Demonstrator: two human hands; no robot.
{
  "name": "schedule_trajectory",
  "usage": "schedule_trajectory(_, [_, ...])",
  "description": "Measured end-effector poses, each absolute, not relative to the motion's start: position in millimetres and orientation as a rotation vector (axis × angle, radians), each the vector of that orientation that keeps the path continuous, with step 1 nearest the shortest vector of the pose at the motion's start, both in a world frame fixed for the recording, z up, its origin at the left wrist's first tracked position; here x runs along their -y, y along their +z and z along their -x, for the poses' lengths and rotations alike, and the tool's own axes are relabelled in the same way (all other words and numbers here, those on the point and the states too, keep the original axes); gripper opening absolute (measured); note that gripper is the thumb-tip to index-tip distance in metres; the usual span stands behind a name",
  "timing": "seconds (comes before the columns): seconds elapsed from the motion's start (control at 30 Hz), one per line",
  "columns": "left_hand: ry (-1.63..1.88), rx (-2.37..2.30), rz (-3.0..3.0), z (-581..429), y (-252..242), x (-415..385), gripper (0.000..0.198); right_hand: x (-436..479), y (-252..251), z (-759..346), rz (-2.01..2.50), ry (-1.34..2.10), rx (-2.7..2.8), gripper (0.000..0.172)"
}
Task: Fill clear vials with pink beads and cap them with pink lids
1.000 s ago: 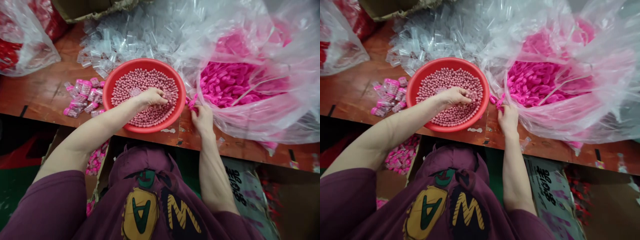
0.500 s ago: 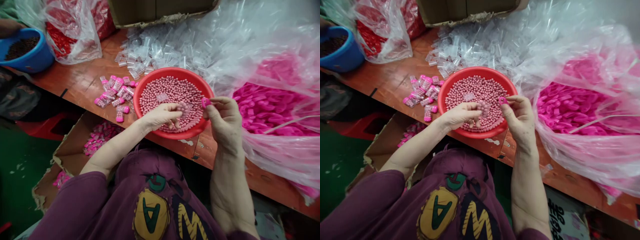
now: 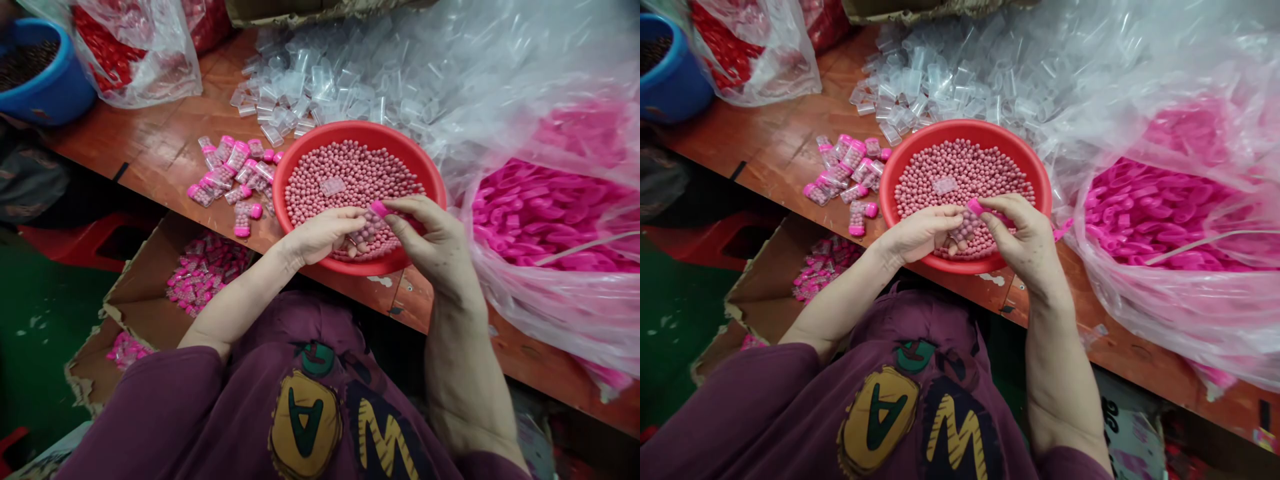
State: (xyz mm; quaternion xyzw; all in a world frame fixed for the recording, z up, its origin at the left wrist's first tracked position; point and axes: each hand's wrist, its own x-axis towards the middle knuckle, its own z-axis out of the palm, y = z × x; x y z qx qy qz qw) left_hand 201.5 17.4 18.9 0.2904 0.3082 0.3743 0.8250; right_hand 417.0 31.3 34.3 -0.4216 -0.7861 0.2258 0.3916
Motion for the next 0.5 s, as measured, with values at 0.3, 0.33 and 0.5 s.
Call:
schedule_trajectory(0.3, [0.884,-0.655,-0.582,-207,15,-20,0.007,-30,27,-413,1.127,0.482,1.763,0.018])
schedule_trajectory(0.33, [0.894,-0.663,-0.576,-208,15,-20,0.007,-28,28,-409,1.107,0.512,1.787,0.017])
schedule_trajectory(0.5, [0.938,-0.726,-0.566,-210,21,-18,0.007,-28,25,-393,1.099,0.500,1.791,0.017])
